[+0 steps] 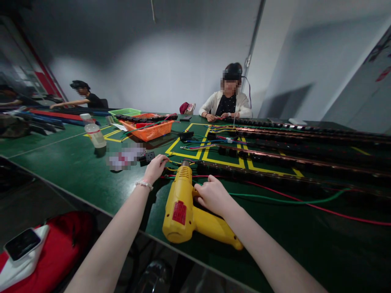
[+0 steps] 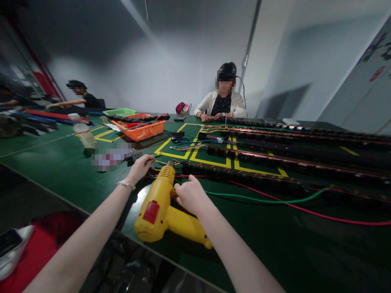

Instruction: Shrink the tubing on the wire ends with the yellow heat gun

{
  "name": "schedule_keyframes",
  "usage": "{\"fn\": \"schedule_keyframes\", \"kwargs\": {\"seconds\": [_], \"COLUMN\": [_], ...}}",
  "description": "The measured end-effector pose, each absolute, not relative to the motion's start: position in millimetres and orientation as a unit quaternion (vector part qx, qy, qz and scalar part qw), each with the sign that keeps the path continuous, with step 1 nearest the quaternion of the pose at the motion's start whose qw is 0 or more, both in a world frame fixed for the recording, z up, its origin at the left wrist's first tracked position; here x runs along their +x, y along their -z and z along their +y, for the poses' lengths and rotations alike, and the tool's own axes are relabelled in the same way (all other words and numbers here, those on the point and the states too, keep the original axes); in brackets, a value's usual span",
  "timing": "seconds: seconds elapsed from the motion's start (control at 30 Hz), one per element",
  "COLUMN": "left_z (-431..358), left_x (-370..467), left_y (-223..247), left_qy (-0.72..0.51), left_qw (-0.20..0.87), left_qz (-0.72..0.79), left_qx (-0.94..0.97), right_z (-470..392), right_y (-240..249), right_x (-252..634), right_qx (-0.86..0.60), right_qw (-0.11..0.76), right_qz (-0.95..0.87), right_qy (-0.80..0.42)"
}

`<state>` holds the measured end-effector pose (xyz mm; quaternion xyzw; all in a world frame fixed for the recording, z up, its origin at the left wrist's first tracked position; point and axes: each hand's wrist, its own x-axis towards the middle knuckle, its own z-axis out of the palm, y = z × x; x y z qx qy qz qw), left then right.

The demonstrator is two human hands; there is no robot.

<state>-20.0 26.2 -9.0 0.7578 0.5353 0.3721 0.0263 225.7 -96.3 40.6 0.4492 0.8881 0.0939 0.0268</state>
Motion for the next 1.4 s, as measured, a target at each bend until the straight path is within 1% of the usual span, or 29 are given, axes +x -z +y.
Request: {"fn": "schedule_keyframes", "kwargs": {"seconds": [0.23,0.43,0.67,0.87,1.07,1.4], "left_z": [28,32,34,36,27,21], "left_x": [-19,-20,-21,-21,-21,-21], "left_y": [10,13,14,15,5,-1], "left_qy": [-0.371,-0.393,-0.404,-0.411,-0.380,-0.360], "left_qw": [-0.002,0.009,-0.005,0.024,0.072,0.076], "left_qz": [0.550,0.518,0.518,0.515,0.563,0.586], "left_qx": [0.748,0.760,0.754,0.752,0.730,0.722], "right_z": [-96,-95,-89,-81,-73,-70], "right_y": [-42,-39,-36,-36,-37,-38], "right_x": [224,223,206,187,170,167], "right_qx": [0.449,0.448,0.437,0.426,0.412,0.410], "right_qw": [0.032,0.037,0.026,0.010,0.000,-0.007], "right_qz": [0.888,0.887,0.893,0.900,0.906,0.907], "right_qy": [-0.095,-0.101,-0.098,-0.096,-0.100,-0.098]}}
